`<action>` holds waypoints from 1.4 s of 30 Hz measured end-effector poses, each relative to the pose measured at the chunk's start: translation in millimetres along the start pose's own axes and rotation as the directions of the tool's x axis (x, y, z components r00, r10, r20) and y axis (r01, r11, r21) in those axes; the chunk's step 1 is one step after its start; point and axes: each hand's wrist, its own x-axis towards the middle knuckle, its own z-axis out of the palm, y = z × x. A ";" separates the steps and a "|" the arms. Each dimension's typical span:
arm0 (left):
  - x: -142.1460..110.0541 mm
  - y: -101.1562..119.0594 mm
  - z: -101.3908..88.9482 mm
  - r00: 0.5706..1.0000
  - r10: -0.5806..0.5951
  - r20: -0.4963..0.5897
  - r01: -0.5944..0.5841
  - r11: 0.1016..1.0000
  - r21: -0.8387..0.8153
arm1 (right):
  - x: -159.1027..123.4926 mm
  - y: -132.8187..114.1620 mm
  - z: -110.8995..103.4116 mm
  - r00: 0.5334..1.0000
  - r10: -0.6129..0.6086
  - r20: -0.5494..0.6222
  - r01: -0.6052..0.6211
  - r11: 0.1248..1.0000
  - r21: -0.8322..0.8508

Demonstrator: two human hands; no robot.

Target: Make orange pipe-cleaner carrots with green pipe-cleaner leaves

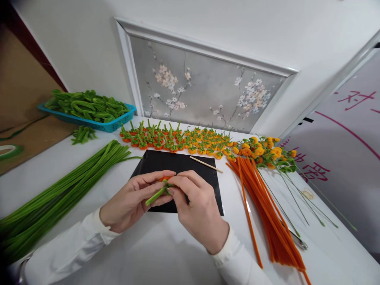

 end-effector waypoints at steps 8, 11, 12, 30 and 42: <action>-0.2 -0.9 -0.8 0.999 -0.036 0.008 0.036 0.999 -0.033 | 2.2 4.2 -0.7 0.999 0.043 0.000 -0.043 0.999 -0.004; -0.3 -2.0 -1.7 0.999 -0.021 0.029 0.022 0.999 -0.027 | 1.6 4.0 -0.7 0.999 0.054 0.004 -0.054 0.999 0.001; -0.3 -2.2 -1.8 0.999 -0.017 0.039 0.018 1.000 -0.020 | 1.3 4.0 -0.8 0.998 0.057 0.012 -0.057 0.998 0.005; 2.0 -6.4 -4.2 1.000 -0.013 0.002 0.013 0.980 0.197 | -2.8 5.9 1.7 0.986 0.077 0.146 -0.085 0.995 0.043; -2.1 1.3 -3.7 0.993 -0.051 0.110 0.020 0.964 0.265 | -1.3 5.4 -0.4 0.979 0.178 0.104 -0.180 0.983 0.017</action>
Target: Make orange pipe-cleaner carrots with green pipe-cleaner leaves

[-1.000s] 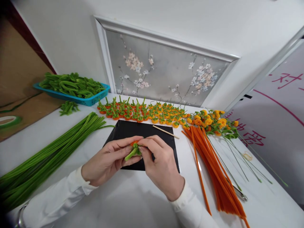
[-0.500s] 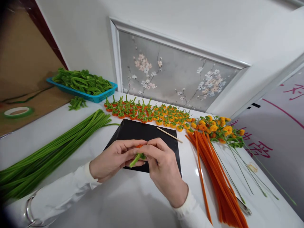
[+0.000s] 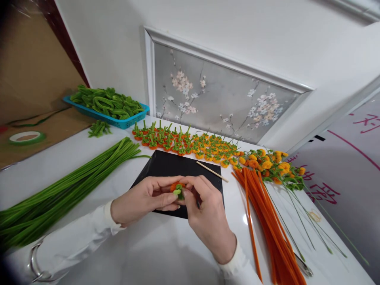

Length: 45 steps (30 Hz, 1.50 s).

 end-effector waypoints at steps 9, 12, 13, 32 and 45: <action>0.4 3.2 -1.4 0.997 -0.057 -0.049 0.049 0.989 -0.142 | 1.6 -2.3 -4.9 0.999 -0.017 -0.037 0.019 0.999 0.051; -0.3 4.1 -1.1 0.996 -0.049 -0.081 0.034 0.985 -0.171 | 1.7 -2.9 -6.3 0.998 -0.040 -0.054 0.043 0.998 0.053; -0.4 4.2 -0.7 0.996 -0.042 -0.077 0.028 0.986 -0.166 | 1.8 -3.0 -6.1 0.998 -0.044 -0.048 0.047 0.998 0.051; 3.4 1.1 -0.2 0.984 -0.065 -0.163 0.032 0.980 -0.194 | 11.1 8.1 -17.8 1.000 -0.003 -0.009 0.004 1.000 0.023; 5.0 0.5 -7.9 0.993 -0.021 -0.117 0.016 0.999 -0.035 | 36.9 -11.6 -25.5 0.841 -0.337 0.423 0.522 0.712 -0.470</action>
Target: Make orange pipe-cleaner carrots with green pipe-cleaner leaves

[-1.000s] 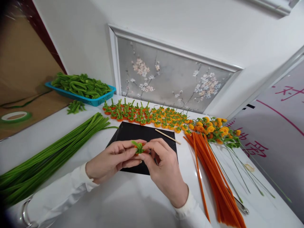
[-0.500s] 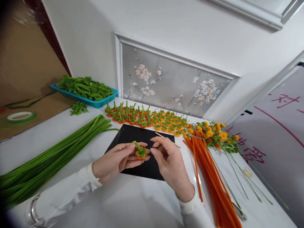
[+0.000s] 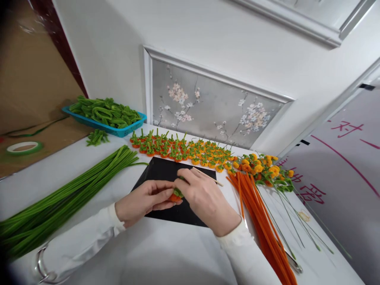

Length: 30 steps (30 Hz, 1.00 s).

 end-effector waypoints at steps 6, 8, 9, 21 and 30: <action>0.6 11.6 -5.9 0.995 0.005 -0.104 -0.018 0.992 -0.128 | -11.8 20.7 29.9 0.945 0.250 -0.212 -0.193 0.947 0.257; 1.9 13.8 -8.0 0.995 0.015 -0.095 -0.028 0.989 -0.146 | -13.4 20.8 38.7 0.902 0.333 -0.274 -0.212 0.896 0.391; 3.0 14.5 -8.8 0.997 0.020 -0.074 -0.031 0.987 -0.157 | -13.1 19.8 42.0 0.885 0.369 -0.284 -0.223 0.871 0.437; 25.3 25.6 2.6 0.999 0.009 -0.043 -0.014 0.994 -0.107 | -9.7 21.3 47.3 0.794 0.540 -0.280 -0.245 0.705 0.665; 39.4 24.4 7.5 0.988 0.151 -0.035 -0.131 0.933 0.336 | -7.1 15.0 36.7 0.782 0.622 0.019 -0.328 0.385 0.863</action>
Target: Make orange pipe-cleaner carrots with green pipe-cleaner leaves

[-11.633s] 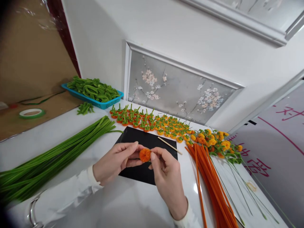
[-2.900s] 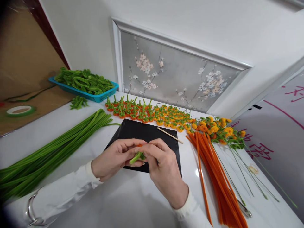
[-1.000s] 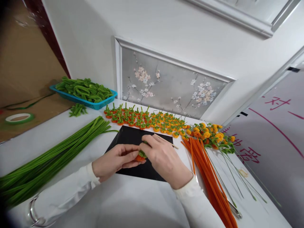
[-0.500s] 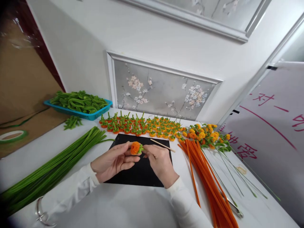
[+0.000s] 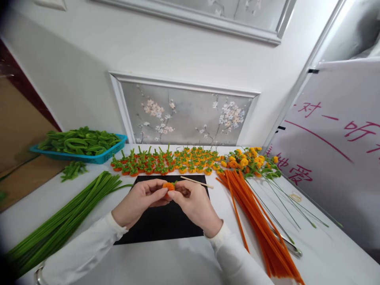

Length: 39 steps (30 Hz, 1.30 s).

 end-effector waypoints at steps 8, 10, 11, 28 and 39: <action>1.0 -6.4 0.2 1.000 0.019 0.015 -0.018 1.000 -0.011 | -3.2 4.8 8.0 0.962 -0.225 -0.156 0.180 0.948 -0.262; 0.8 -7.9 -0.9 1.000 0.023 0.020 -0.022 0.999 -0.026 | -3.4 4.9 9.9 0.952 -0.253 -0.175 0.197 0.938 -0.284; 0.7 -8.5 -1.3 1.000 0.020 0.021 -0.019 0.999 -0.029 | -3.1 4.8 10.2 0.951 -0.252 -0.181 0.194 0.938 -0.287; 2.5 -5.0 -5.1 0.994 -0.112 0.002 0.108 0.946 -0.307 | 7.1 31.2 3.8 0.992 0.036 0.123 -0.058 0.980 0.188; -9.8 3.5 3.3 0.995 0.099 0.013 -0.094 0.975 -0.202 | -0.3 22.3 1.7 0.952 -0.299 -0.061 0.273 0.925 -0.265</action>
